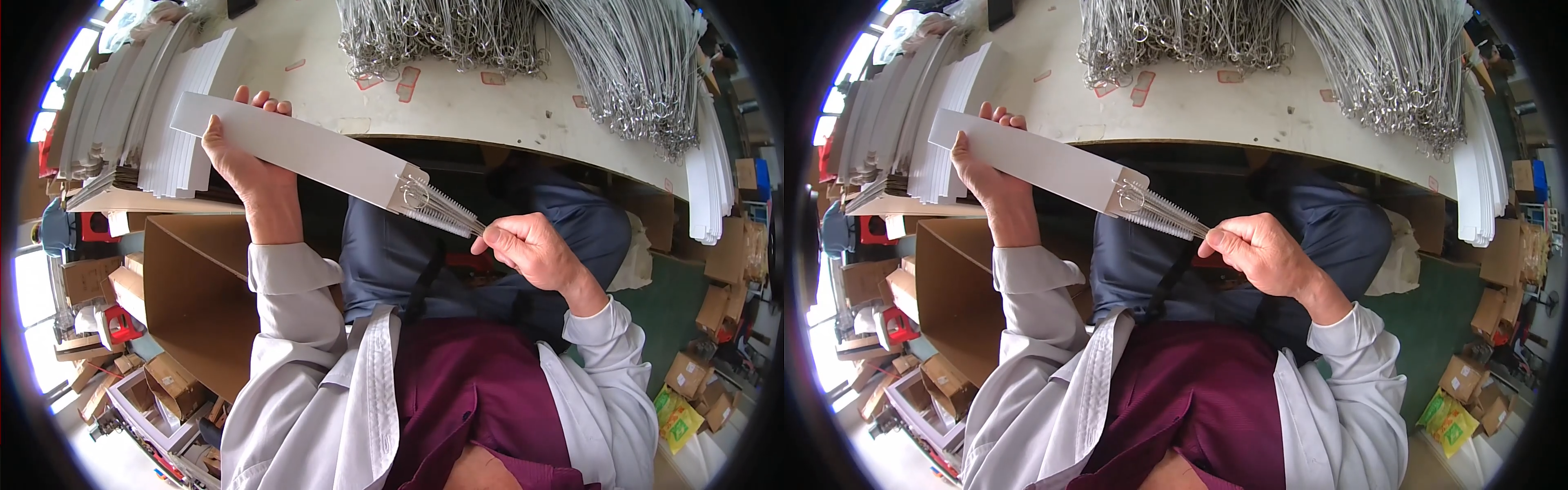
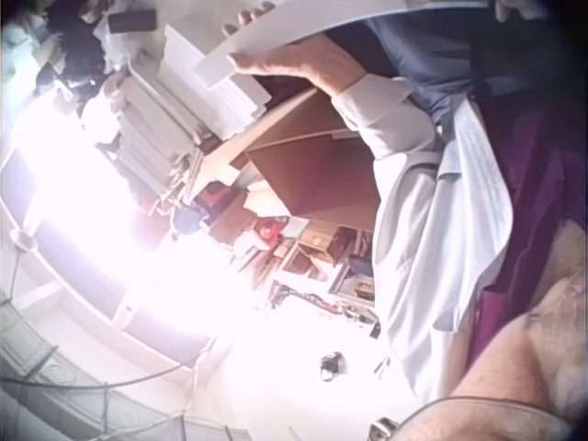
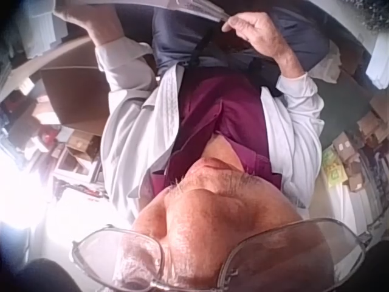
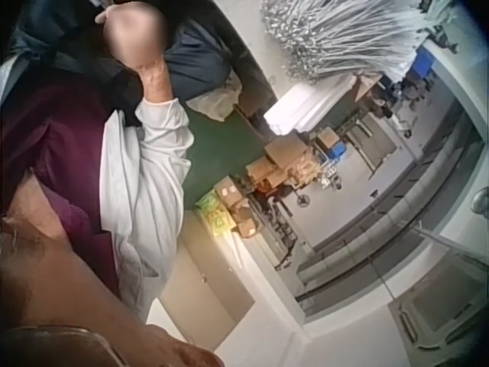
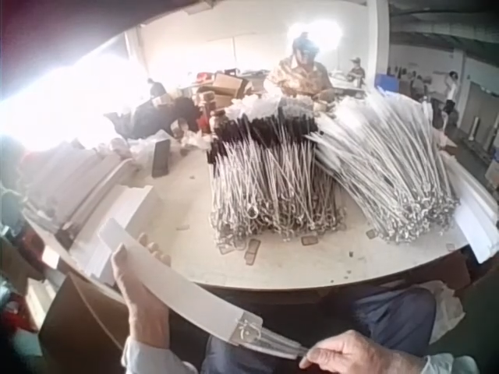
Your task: The recorder is taking bundles of wire brushes and inserting them into white plastic sleeves at a workbench.
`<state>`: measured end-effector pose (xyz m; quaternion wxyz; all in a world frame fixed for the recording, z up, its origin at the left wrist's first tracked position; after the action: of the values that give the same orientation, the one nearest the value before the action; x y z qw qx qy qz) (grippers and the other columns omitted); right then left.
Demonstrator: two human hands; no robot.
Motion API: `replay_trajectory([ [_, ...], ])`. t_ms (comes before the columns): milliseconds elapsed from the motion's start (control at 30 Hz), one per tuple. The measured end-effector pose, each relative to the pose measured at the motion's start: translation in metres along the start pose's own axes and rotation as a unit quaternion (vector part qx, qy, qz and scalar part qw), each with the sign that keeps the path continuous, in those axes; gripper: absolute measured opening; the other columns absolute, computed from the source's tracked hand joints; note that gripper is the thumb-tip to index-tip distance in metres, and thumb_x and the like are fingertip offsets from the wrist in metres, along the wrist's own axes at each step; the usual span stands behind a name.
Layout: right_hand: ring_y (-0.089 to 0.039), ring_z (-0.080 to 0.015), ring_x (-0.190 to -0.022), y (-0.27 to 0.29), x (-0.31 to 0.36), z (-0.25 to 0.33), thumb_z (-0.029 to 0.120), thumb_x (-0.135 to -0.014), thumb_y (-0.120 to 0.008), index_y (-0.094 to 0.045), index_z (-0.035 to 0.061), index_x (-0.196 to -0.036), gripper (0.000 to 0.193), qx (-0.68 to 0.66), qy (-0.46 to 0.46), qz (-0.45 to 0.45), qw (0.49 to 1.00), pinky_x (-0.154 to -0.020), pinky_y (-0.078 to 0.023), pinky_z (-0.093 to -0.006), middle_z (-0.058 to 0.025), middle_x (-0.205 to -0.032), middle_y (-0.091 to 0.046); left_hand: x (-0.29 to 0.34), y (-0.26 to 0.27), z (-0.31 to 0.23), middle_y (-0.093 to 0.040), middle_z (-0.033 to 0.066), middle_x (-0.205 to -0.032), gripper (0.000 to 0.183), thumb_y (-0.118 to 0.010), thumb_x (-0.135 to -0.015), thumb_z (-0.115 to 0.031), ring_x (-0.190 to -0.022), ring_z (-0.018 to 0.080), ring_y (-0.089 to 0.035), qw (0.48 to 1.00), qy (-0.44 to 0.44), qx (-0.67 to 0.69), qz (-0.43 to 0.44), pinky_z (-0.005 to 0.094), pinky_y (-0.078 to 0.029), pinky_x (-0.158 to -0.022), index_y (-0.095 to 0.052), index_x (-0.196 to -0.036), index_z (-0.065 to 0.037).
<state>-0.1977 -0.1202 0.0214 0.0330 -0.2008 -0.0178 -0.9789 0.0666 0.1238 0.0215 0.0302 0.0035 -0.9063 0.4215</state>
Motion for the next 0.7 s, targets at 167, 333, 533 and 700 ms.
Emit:
replay_trajectory([
  [167, -0.042, -0.0037, -0.058, 0.0054, -0.0022, 0.0048, 0.026, -0.106, -0.058, -0.074, -0.0049, -0.094, 0.036, -0.011, -0.030, 0.025, 0.999, -0.053, -0.037, -0.0235, 0.0043, -0.062, -0.050, -0.0006, 0.0014, 0.0003, -0.050, 0.0211, -0.101, 0.048, -0.037, -0.099, -0.031, -0.087, 0.0296, -0.050, 1.000, 0.002, 0.010, 0.008, 0.0414, -0.050, -0.077, -0.049, -0.120, 0.011],
  [333, -0.041, -0.0037, -0.057, 0.0079, -0.0027, 0.0064, 0.026, -0.106, -0.058, -0.074, -0.0048, -0.093, 0.037, -0.041, -0.052, 0.042, 0.997, -0.053, -0.037, -0.0234, 0.0044, -0.061, -0.049, -0.0026, 0.0044, 0.0012, -0.050, 0.0209, -0.100, 0.049, -0.044, -0.095, -0.032, -0.087, 0.0298, -0.050, 1.000, 0.002, 0.020, 0.003, 0.0418, -0.049, -0.078, -0.050, -0.119, 0.011],
  [533, -0.039, -0.0026, -0.052, 0.0087, -0.0035, 0.0030, 0.028, -0.107, -0.057, -0.074, -0.0044, -0.094, 0.039, -0.054, -0.052, 0.045, 0.996, -0.048, -0.033, -0.0222, 0.0051, -0.059, -0.047, -0.0039, 0.0083, 0.0031, -0.051, 0.0206, -0.099, 0.050, -0.045, -0.094, -0.032, -0.087, 0.0297, -0.050, 1.000, 0.001, 0.026, 0.006, 0.0412, -0.049, -0.078, -0.050, -0.119, 0.011],
  [700, -0.039, -0.0036, -0.056, 0.0089, -0.0041, 0.0033, 0.024, -0.107, -0.057, -0.075, -0.0046, -0.092, 0.037, -0.054, -0.067, 0.045, 0.995, -0.052, -0.035, -0.0234, 0.0047, -0.059, -0.048, -0.0009, 0.0058, 0.0066, -0.052, 0.0204, -0.098, 0.051, -0.046, -0.094, -0.034, -0.086, 0.0297, -0.052, 1.000, 0.008, 0.016, 0.011, 0.0421, -0.049, -0.078, -0.052, -0.118, 0.010],
])
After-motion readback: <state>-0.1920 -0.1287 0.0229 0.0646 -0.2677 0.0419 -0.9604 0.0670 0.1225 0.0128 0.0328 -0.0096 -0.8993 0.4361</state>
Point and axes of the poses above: each hand's wrist, its own x-axis away from the middle knuckle, its own y-axis out of the back of the hand, z = x × y, the point moved 1 cm from there along -x, towards the middle knuckle
